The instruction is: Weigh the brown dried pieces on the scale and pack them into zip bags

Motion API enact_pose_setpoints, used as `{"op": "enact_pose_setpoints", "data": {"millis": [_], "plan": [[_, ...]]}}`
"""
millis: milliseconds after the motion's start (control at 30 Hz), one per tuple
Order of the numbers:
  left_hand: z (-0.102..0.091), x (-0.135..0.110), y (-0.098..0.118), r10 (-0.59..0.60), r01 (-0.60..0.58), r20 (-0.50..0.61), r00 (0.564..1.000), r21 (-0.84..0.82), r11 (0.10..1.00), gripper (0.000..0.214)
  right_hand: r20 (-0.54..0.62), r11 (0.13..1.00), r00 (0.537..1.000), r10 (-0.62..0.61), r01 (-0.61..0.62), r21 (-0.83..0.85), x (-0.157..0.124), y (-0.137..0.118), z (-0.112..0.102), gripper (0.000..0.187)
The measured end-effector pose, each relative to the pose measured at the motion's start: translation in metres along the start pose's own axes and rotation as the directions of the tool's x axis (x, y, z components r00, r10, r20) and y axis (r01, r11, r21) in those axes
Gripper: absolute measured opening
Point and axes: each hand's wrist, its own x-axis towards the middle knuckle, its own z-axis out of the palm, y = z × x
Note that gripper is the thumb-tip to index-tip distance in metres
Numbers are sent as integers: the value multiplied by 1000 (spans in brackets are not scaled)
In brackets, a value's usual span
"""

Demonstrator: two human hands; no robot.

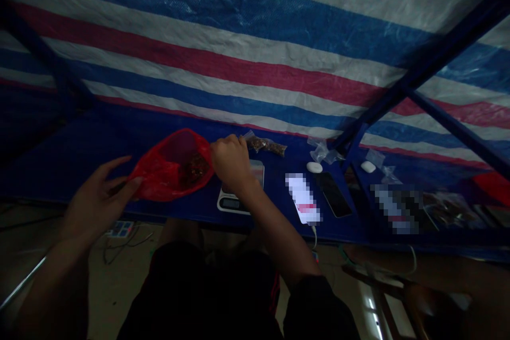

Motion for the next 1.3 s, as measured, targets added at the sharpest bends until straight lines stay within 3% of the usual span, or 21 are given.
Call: {"op": "enact_pose_setpoints", "data": {"millis": [100, 200, 267, 467, 533, 633, 700, 767, 867, 967, 1067, 1200, 1300], "plan": [[-9, 3, 17, -33, 33, 59, 998, 2, 999, 58, -31, 993, 999, 9, -5, 118, 1, 1, -5, 30], [-11, 9, 17, -7, -31, 164, 986, 228, 973, 45, 32, 987, 999, 16, -21, 161, -3, 2, 1, 32], [-12, 10, 9, 39, -84, 136, 990, 342, 936, 42, 17, 980, 1000, 6, -10, 199, -6, 4, 7, 31], [-20, 2, -6, -7, -93, 177, 984, 549, 830, 63, 79, 992, 997, -4, -6, 124, -25, 4, 17, 27], [-18, -1, 0, 133, -176, 118, 984, 527, 831, 62, 29, 987, 999, -28, 23, 160, -35, 2, 15, 25], [-7, -3, 21, 375, -374, 80, 923, 411, 832, 46, -120, 954, 992, -49, 82, 287, -48, 7, 6, 20], [8, -2, 35, 478, -513, 188, 858, 281, 811, 41, -250, 909, 968, 6, 99, 404, -54, 20, 1, 21], [29, 2, 42, 543, -614, 330, 772, 167, 771, 40, -378, 875, 916, 132, 71, 479, -58, 40, -1, 21], [65, 11, 38, 581, -676, 431, 691, 100, 730, 45, -438, 832, 834, 336, -44, 553, -68, 76, 9, 22], [88, 18, 29, 569, -692, 471, 675, 137, 709, 53, -373, 781, 825, 425, -126, 611, -83, 100, 29, 26], [87, 16, 35, 552, -682, 448, 703, 206, 702, 46, -311, 768, 840, 444, -178, 615, -99, 107, 48, 29], [73, 18, 72, 613, -679, 306, 728, 205, 705, 38, -276, 742, 836, 474, -211, 636, -111, 105, 60, 29], [86, 42, 98, 667, -717, 279, 691, 143, 683, 32, -280, 742, 839, 466, -198, 641, -113, 103, 64, 27]]}}
